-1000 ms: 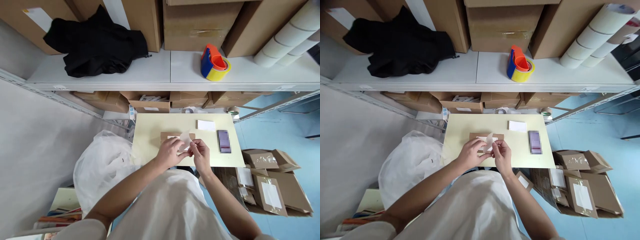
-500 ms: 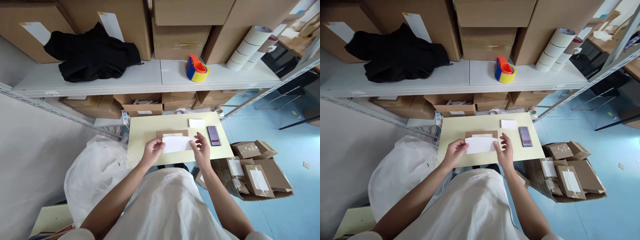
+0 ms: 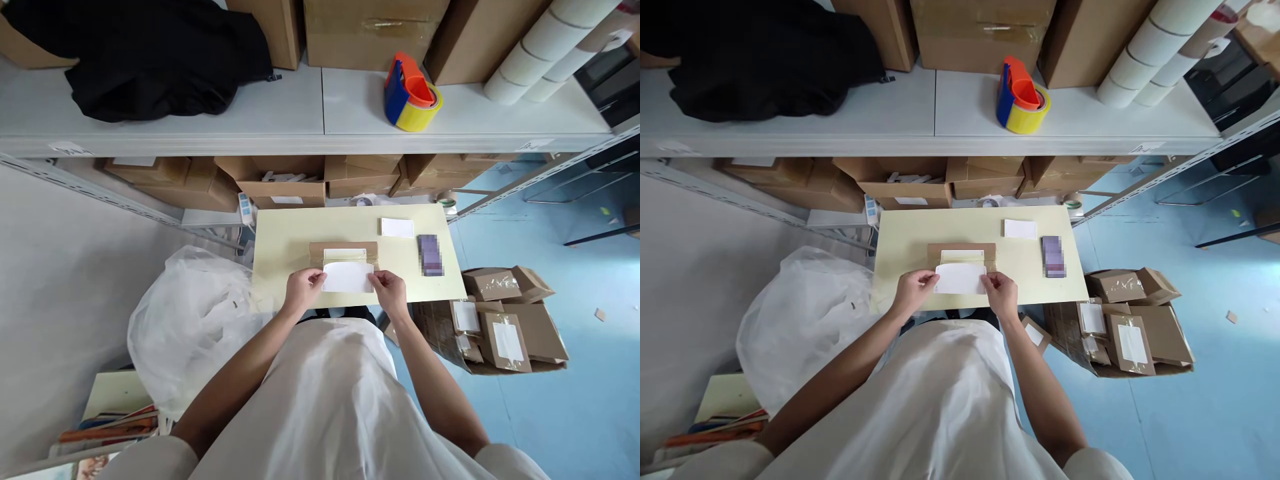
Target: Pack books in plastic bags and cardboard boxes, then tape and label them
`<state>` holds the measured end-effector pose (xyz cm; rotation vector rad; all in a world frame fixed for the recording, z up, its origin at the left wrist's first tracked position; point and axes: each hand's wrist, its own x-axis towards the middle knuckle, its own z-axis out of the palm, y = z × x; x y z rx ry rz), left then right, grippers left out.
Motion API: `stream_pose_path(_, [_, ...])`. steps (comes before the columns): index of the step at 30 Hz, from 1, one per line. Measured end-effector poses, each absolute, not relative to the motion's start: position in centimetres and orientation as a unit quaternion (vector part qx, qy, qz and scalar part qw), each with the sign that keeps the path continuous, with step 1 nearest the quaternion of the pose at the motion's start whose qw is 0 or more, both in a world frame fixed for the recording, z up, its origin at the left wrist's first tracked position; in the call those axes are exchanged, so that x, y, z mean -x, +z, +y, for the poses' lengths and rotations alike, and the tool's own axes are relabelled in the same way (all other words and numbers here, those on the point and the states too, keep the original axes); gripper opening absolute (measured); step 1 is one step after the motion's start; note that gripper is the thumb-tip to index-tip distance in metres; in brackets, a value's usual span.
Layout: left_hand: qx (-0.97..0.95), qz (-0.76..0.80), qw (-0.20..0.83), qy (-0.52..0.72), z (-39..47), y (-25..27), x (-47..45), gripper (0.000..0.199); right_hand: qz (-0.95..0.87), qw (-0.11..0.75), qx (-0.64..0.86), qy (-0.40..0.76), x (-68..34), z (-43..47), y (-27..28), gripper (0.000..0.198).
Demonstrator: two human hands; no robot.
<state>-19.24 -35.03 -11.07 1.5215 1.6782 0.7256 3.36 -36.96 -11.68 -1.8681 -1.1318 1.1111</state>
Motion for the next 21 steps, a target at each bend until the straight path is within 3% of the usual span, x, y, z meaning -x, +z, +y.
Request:
stream_pose_path(10, [-0.580,0.674,0.393,0.234,-30.4,-12.6,18.6,0.011,-0.496,0.267,0.742,0.363,-3.6,-32.1,-13.1,0.033])
stream_pose_path(15, [-0.551,0.707,0.388,0.216,-29.7,-12.9,18.5,0.038,-0.508,0.235,0.761,0.329,-3.5,-31.2,-13.5,0.043])
stream_pose_path(21, [-0.555,0.719,0.375,0.187,-29.6,-13.0,18.4,0.039,-0.523,0.207,0.761,0.323,-3.3,-31.0,-13.6,0.041])
